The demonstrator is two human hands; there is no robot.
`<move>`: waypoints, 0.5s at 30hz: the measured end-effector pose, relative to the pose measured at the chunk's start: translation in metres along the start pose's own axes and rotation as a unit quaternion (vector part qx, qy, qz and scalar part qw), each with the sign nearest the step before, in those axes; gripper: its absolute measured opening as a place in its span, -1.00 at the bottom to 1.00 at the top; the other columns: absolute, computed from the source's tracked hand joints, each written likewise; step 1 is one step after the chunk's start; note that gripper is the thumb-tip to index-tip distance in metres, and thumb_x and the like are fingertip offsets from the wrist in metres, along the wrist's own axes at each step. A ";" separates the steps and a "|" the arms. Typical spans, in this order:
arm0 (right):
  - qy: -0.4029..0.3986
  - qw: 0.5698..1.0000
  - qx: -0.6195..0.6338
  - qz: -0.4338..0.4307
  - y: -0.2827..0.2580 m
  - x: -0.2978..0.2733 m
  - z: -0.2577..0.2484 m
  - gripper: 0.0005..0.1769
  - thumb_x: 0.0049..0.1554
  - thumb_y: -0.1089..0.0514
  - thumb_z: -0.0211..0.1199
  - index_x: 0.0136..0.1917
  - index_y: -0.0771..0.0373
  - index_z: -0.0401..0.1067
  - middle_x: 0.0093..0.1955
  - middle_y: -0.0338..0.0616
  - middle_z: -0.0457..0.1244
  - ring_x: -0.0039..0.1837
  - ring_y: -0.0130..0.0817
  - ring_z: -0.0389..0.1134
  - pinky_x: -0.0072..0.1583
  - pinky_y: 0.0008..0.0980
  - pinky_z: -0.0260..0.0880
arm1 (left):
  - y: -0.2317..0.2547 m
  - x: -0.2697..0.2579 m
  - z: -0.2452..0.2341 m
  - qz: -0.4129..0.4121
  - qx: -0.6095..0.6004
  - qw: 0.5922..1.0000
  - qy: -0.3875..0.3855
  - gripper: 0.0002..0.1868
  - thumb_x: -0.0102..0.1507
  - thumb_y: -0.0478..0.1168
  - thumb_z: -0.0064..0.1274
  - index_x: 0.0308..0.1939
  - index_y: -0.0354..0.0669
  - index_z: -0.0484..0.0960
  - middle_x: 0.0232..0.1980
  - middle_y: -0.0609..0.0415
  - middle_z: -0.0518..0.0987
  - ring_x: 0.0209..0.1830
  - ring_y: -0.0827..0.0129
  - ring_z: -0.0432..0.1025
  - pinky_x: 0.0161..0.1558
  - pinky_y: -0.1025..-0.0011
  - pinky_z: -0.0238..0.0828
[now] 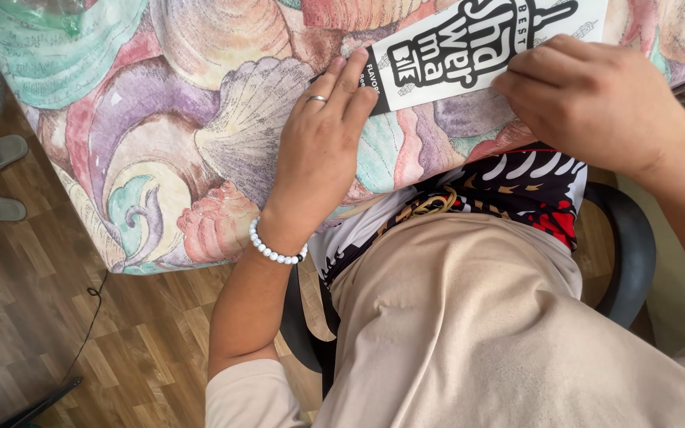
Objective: Peeling vinyl stickers from a backing sheet on a table
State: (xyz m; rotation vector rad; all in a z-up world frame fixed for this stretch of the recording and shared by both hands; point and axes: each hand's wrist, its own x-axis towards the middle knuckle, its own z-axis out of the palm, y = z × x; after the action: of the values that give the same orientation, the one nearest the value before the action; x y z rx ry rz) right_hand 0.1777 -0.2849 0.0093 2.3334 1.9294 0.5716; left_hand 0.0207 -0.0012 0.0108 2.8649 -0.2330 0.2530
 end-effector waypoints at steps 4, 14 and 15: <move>0.022 0.999 0.003 0.036 -0.006 0.030 0.005 -0.93 0.47 0.07 0.31 0.19 -0.07 0.59 -0.06 -0.47 0.28 0.00 -0.43 0.37 -0.07 -0.47 0.40 | 0.005 0.000 0.005 -0.002 0.059 0.998 -0.025 -0.83 0.47 -0.34 -0.20 0.12 -0.21 0.44 0.57 -0.16 0.18 0.51 -0.15 0.25 0.43 0.05 0.30; 0.072 0.997 0.010 0.025 -0.037 0.115 0.032 -0.74 0.39 0.19 0.19 -0.18 0.02 0.38 -0.17 -0.33 0.14 -0.15 -0.36 0.22 -0.23 -0.37 0.23 | 0.002 -0.001 0.016 -0.010 0.061 0.998 0.000 -0.73 0.41 -0.30 -0.24 0.14 -0.17 0.49 0.55 -0.14 0.24 0.50 -0.11 0.27 0.45 0.07 0.24; 0.070 0.997 0.010 0.023 -0.033 0.113 0.034 -0.74 0.39 0.19 0.19 -0.18 0.02 0.38 -0.17 -0.33 0.14 -0.15 -0.36 0.22 -0.23 -0.37 0.23 | 0.002 -0.002 0.015 -0.012 0.059 0.998 0.001 -0.73 0.41 -0.30 -0.24 0.14 -0.17 0.49 0.55 -0.14 0.24 0.50 -0.11 0.27 0.45 0.07 0.24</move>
State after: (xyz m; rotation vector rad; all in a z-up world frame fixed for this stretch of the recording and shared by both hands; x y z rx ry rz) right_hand 0.1739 -0.1626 -0.0038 2.4159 1.9505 0.7412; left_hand 0.0209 -0.0064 -0.0032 2.9812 -0.1891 0.2737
